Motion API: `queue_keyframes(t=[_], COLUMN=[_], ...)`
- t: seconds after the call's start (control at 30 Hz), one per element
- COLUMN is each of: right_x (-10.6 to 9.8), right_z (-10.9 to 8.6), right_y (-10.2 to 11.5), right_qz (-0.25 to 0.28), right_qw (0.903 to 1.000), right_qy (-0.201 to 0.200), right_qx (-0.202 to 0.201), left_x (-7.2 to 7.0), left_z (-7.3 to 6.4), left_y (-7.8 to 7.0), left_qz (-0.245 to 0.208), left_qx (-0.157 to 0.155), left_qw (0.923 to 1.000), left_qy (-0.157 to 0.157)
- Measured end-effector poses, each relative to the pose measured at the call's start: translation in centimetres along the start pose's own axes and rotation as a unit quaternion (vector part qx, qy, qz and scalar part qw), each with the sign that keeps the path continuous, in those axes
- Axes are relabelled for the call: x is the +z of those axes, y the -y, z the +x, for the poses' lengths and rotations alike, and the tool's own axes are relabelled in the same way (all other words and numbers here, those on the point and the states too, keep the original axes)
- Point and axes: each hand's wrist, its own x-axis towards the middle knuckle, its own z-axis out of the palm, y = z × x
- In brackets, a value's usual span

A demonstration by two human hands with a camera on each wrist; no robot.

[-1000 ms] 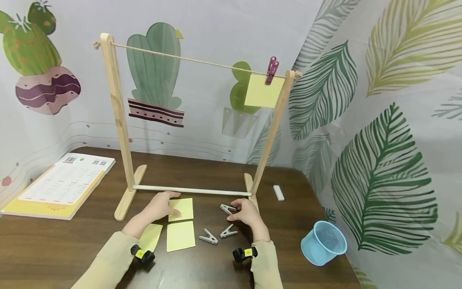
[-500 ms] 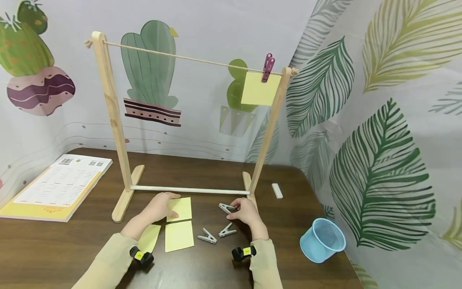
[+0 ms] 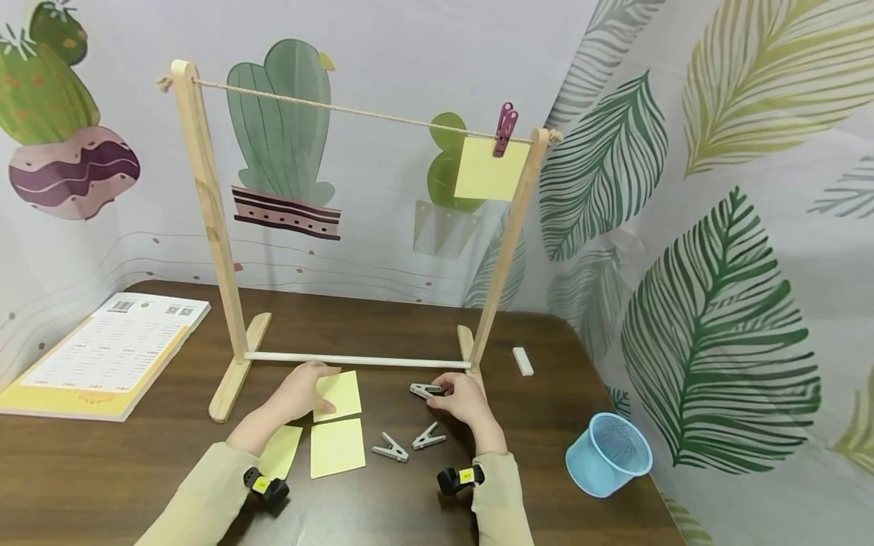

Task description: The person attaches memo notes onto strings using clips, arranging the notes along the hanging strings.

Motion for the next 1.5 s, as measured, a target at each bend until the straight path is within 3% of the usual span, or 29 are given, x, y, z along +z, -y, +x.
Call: queue_keyframes(t=[0.3, 0.87, 1.2, 1.5], right_x=[0.25, 0.44, 0.71, 0.91], right_z=[0.16, 0.24, 0.31, 0.36], right_y=[-0.03, 0.43, 0.23, 0.41], right_qz=[0.003, 0.062, 0.066, 0.058], right_qw=[0.9987, 0.997, 0.995, 0.9947], right_qy=[-0.04, -0.039, -0.06, -0.076], right_qx=[-0.031, -0.025, -0.044, -0.039], left_x=[0.06, 0.11, -0.02, -0.07], left_z=[0.06, -0.05, 0.02, 0.03], left_y=[0.02, 0.03, 0.02, 0.08], left_qz=[-0.007, -0.027, -0.024, -0.017], left_qx=[-0.014, -0.015, -0.016, -0.016], left_qw=[0.9999, 0.9995, 0.9995, 0.9997], left_qy=[-0.004, 0.002, 0.009, 0.012])
